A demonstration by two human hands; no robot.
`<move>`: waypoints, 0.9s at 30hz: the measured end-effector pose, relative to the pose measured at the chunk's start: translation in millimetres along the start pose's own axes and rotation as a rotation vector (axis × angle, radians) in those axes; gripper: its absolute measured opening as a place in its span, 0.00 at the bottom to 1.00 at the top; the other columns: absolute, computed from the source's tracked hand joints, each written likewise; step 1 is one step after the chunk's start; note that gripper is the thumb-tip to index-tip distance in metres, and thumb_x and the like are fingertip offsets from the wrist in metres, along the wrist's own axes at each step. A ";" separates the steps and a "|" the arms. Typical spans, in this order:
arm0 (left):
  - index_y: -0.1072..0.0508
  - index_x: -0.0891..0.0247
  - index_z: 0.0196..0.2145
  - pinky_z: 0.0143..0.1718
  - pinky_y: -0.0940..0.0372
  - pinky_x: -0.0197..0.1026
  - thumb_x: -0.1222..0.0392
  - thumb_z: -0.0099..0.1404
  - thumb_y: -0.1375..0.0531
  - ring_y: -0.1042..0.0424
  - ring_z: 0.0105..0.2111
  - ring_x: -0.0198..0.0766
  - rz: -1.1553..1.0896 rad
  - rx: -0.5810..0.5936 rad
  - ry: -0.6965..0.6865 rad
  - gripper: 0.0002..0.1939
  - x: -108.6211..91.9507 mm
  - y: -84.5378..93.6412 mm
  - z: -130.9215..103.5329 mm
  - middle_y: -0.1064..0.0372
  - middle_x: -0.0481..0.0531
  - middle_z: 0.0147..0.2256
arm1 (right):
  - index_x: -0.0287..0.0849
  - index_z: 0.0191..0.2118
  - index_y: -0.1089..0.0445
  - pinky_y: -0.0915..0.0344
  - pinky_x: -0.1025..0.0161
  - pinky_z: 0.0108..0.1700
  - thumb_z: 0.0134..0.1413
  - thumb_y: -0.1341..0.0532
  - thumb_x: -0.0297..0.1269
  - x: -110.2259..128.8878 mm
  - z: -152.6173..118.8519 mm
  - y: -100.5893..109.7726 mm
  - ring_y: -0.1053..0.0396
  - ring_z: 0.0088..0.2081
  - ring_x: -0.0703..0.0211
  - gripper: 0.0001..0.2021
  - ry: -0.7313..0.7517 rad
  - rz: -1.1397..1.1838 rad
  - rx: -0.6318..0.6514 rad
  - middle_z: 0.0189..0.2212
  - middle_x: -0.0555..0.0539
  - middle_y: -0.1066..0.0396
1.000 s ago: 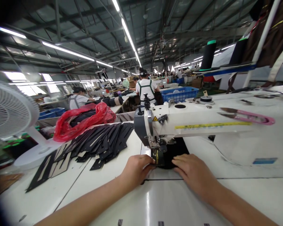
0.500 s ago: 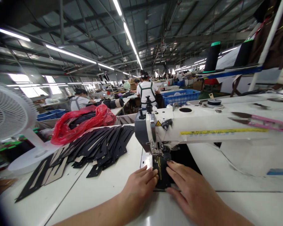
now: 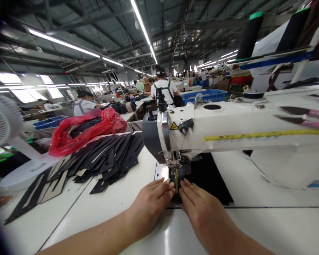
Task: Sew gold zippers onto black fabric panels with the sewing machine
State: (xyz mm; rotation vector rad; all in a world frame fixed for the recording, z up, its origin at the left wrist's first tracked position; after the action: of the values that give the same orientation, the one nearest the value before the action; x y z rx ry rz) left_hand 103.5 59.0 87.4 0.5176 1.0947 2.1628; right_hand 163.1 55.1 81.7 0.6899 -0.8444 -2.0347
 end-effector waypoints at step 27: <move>0.28 0.63 0.35 0.55 0.41 0.51 0.65 0.67 0.50 0.27 0.38 0.38 -0.140 -0.022 0.124 0.10 29.8 -10.7 -11.3 0.27 0.53 0.36 | 0.31 0.43 0.29 0.30 0.59 0.46 0.54 0.47 0.22 -17.4 12.4 -23.7 0.28 0.43 0.53 0.13 -0.087 0.004 -0.002 0.43 0.37 0.28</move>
State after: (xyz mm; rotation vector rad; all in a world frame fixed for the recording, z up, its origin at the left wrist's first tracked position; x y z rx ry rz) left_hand 79.5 78.2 73.8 0.2910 1.1375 2.1038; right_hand 152.2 84.2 74.4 0.6020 -0.8919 -2.0745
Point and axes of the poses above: each hand's wrist, its own z-axis towards the middle knuckle, its own y-axis out of the back of the hand, x = y × z, the point moved 10 cm from there along z, towards the middle knuckle
